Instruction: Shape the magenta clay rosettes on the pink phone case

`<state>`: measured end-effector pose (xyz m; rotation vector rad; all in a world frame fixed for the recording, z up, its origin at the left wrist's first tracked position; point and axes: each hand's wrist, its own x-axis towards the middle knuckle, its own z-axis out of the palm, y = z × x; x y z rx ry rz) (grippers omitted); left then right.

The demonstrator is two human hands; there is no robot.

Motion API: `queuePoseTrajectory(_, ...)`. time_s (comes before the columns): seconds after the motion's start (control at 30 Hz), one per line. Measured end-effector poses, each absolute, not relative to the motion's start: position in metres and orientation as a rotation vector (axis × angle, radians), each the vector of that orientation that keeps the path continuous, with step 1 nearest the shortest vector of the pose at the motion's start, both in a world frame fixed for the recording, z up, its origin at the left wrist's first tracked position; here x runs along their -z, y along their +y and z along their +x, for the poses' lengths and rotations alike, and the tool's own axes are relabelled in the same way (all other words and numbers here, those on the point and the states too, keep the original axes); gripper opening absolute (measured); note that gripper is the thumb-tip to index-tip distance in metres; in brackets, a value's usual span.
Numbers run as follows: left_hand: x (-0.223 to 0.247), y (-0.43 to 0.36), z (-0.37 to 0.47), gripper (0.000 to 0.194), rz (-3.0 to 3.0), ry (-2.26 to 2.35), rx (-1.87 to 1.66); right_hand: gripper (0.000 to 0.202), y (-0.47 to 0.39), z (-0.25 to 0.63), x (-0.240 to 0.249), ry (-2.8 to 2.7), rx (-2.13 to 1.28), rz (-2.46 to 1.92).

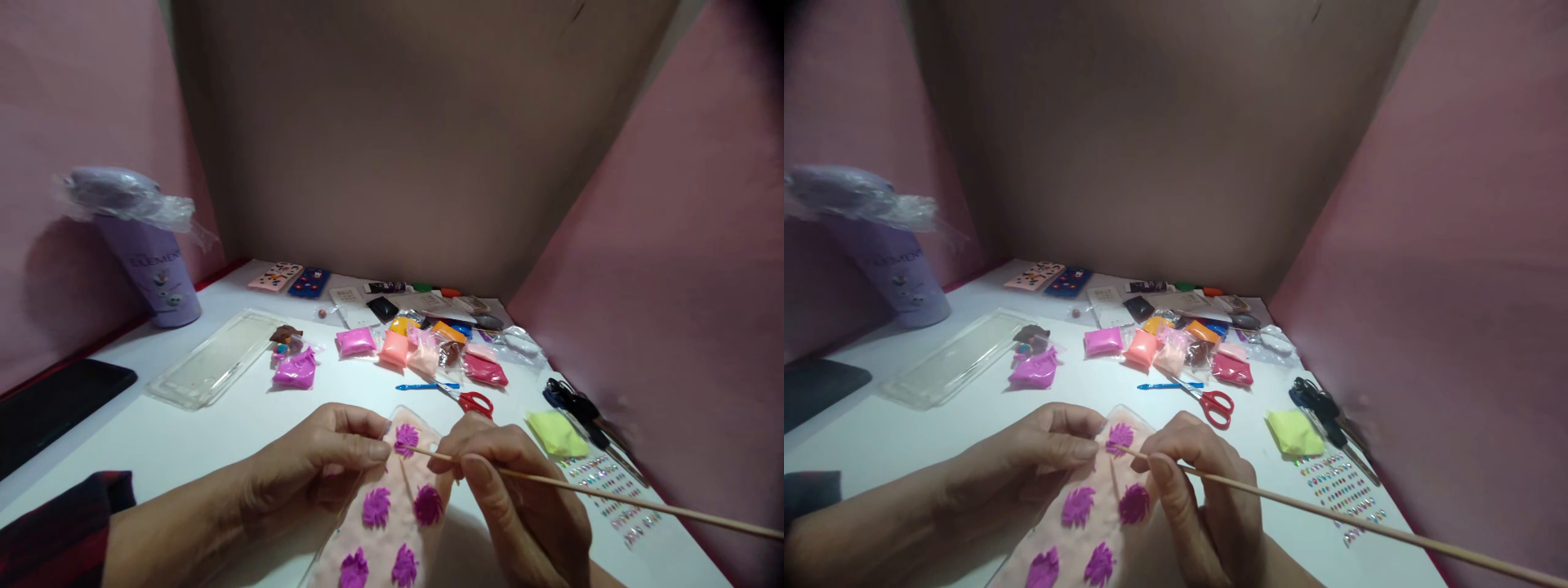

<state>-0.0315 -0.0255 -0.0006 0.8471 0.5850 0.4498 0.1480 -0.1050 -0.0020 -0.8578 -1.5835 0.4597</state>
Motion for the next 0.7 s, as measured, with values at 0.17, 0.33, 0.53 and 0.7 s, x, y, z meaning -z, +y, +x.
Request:
queuePoseTrajectory(0.17,-0.0028,-0.0263,-0.0311,0.016,0.843,0.593,-0.433,0.019,-0.1024,0.1500,0.0032,-1.640,-0.470,-0.817)
queuePoseTrajectory(0.33,-0.0014,-0.0269,-0.0319,0.017,0.865,0.604,-0.454,0.018,-0.1003,0.1506,0.0031,-1.641,-0.488,-0.822)
queuePoseTrajectory(0.53,0.0011,-0.0261,-0.0332,0.016,0.863,0.596,-0.457,0.018,-0.1031,0.1501,0.0017,-1.632,-0.489,-0.831)
queuePoseTrajectory(0.7,-0.0019,-0.0238,-0.0341,0.014,0.886,0.545,-0.381,0.020,-0.1022,0.1509,0.0025,-1.640,-0.474,-0.806)
